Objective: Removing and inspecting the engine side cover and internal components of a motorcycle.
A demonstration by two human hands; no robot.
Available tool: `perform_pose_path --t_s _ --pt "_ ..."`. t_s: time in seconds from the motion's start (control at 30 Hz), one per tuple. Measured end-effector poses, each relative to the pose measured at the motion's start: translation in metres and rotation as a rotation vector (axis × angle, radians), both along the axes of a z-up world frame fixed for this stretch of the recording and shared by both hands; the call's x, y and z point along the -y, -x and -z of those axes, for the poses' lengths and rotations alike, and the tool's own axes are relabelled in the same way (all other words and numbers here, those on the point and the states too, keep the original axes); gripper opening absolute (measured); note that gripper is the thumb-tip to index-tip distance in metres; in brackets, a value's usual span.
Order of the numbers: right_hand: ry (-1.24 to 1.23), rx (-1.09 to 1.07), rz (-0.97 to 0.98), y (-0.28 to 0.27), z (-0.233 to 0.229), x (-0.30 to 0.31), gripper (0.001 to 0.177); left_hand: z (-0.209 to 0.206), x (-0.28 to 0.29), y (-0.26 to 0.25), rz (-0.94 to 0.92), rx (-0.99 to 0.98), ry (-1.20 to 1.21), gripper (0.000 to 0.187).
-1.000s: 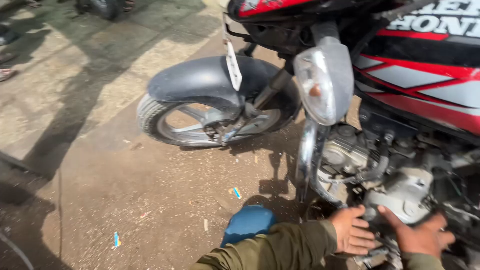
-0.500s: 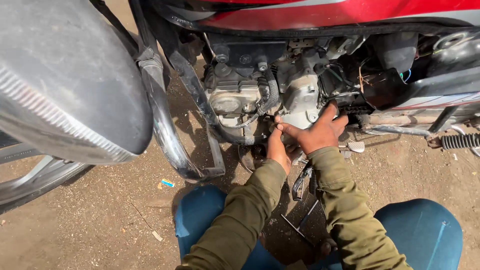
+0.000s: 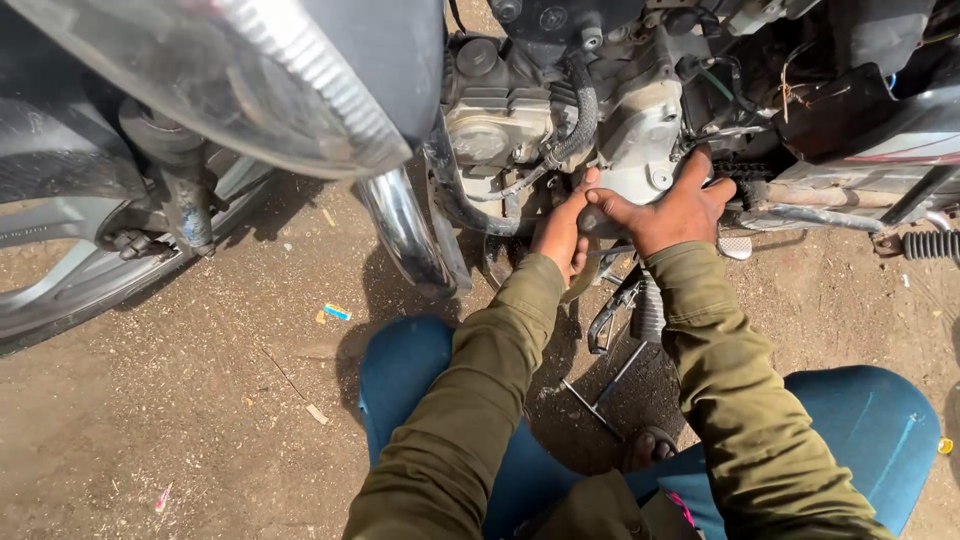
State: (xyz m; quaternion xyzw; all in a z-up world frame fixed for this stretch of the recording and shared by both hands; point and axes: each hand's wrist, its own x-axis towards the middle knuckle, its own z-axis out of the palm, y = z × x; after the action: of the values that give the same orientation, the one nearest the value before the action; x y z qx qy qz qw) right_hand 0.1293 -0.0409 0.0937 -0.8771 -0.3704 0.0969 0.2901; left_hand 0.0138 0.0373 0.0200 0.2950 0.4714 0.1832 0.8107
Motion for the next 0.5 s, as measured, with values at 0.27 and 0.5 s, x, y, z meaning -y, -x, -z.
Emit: perform_pose_path --t_s 0.27,0.5 --pt "-0.011 0.017 -0.049 -0.014 0.003 -0.001 0.142 -0.004 -0.004 0.010 0.065 0.170 0.031 0.039" --pt "-0.036 0.043 -0.038 -0.006 0.009 0.011 0.142 -0.022 0.003 0.017 0.060 0.204 0.068 0.029"
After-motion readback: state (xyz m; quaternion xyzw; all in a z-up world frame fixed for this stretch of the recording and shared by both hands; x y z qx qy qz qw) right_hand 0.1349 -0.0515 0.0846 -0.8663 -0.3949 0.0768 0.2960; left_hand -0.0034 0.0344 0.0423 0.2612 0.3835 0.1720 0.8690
